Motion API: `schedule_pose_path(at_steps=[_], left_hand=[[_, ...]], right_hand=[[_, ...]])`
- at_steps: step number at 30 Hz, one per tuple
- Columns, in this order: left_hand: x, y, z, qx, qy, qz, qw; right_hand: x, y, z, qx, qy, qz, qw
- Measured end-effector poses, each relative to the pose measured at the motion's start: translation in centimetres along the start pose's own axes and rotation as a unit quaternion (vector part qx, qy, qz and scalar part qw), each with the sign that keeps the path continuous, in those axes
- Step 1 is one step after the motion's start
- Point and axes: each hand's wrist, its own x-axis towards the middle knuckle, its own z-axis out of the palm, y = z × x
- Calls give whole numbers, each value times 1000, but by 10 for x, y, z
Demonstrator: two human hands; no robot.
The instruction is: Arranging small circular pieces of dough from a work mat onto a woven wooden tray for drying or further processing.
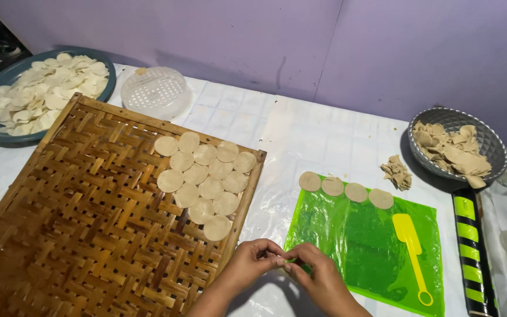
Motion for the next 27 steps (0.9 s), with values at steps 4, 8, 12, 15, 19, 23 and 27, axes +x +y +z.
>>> schedule_pose_path(at_steps=[4,8,12,15,19,23,27], left_hand=[[-18,47,-6,63,24,-63,996],[-15,84,-51,62,216,-107,969],[-3,95,-138,129,385,31,913],[4,124,-175,179,428,47,885],[32,124,-206,180,435,75,879],[54,110,-225,253,425,66,867],[67,87,-253,286,504,59,813]], right_hand=[[-2,-4,6,81,-21,-25,996],[-8,-10,-9,23,4,21,1000],[-21,26,-16,7,47,53,997],[-35,65,-15,31,55,37,997],[-50,98,-13,26,52,63,996],[-61,128,-15,7,68,132,989],[-72,187,-18,4,156,119,981]])
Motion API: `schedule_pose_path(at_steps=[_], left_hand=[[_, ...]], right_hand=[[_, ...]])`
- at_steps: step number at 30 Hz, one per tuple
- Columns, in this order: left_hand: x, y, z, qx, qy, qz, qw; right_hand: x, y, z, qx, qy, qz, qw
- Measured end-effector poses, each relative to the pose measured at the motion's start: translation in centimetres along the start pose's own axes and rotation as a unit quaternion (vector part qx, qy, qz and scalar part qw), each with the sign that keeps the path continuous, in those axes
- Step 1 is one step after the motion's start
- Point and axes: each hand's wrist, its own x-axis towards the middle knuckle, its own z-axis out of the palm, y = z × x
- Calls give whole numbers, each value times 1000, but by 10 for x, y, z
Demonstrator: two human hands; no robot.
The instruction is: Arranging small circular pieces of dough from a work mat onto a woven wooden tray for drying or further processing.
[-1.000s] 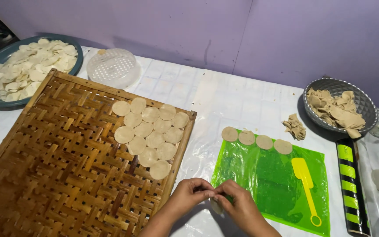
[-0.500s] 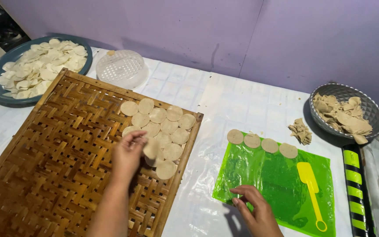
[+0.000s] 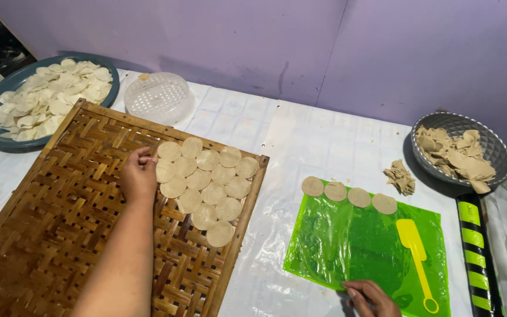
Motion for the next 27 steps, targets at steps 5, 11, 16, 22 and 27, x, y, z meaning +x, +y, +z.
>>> schedule_pose_path(at_steps=[5,11,16,22,27], left_hand=[[12,-22,10,-11,76,40,996],[12,-25,15,26,114,23,993],[17,-60,24,23,122,121,985],[-39,8,12,71,147,258,952],[-113,65,15,-21,-79,151,985]], right_hand=[[2,31,-28,12,80,-19,997],[18,45,-65,-285,220,-17,933],[37,15,-78,-440,236,25,866],[66,-31,-87,-488,170,57,854],[81,-48,-87,-421,157,105,887]])
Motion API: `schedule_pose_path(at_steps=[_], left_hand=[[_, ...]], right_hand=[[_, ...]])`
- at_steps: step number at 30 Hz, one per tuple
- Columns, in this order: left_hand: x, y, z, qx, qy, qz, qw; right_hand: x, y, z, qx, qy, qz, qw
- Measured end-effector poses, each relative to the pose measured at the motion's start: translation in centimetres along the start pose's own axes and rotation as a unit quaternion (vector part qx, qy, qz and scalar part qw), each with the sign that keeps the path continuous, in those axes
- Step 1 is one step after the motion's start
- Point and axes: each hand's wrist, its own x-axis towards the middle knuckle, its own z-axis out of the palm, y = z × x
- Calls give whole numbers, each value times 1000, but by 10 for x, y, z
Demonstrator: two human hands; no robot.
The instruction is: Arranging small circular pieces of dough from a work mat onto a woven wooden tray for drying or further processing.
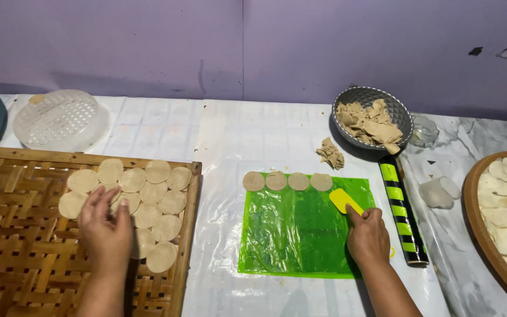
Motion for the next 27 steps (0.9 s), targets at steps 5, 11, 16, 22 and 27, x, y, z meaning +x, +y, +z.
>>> schedule_pose_path(at_steps=[5,11,16,22,27], left_hand=[[-47,23,30,-15,-76,-2,997],[-87,26,62,-37,-155,10,987],[-103,55,63,-86,-192,-30,977],[-116,66,80,-90,-250,-39,963],[-127,93,82,-101,-331,-74,935]], right_hand=[[21,-9,-21,-92,-10,-35,995],[48,-11,-31,-133,-54,-58,988],[52,-11,-32,-81,-88,-28,992],[51,-9,-37,-88,-105,13,990],[64,1,-6,-56,-29,-25,998]])
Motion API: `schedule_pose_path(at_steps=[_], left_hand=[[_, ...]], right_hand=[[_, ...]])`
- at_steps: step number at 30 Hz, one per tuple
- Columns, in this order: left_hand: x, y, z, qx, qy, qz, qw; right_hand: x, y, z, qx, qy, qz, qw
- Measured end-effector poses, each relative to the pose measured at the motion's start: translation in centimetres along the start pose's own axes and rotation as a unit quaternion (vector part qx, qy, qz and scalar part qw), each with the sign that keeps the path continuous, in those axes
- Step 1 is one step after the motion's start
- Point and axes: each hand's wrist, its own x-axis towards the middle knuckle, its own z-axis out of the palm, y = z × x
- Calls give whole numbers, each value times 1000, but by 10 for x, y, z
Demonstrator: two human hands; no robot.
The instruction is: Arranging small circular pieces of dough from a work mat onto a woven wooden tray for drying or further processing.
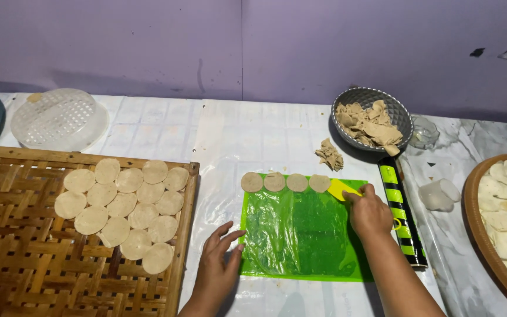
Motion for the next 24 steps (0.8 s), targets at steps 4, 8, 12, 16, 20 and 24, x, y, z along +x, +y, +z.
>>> schedule_pose_path(at_steps=[4,8,12,16,20,24], left_hand=[[5,-14,18,-31,-9,30,999],[7,-7,22,-169,-24,11,985],[18,-3,22,-384,-57,-143,910],[25,-20,29,-487,-83,-198,846],[20,-34,41,-326,-64,-147,932],[16,-29,41,-214,-47,-91,971]], right_hand=[[-6,5,18,69,36,-7,997],[-26,-1,17,214,126,-49,967],[-73,-34,-27,354,140,-156,912],[-112,-57,-40,319,115,-223,914],[-103,-40,-19,126,44,-44,990],[-86,-13,24,78,70,-2,995]])
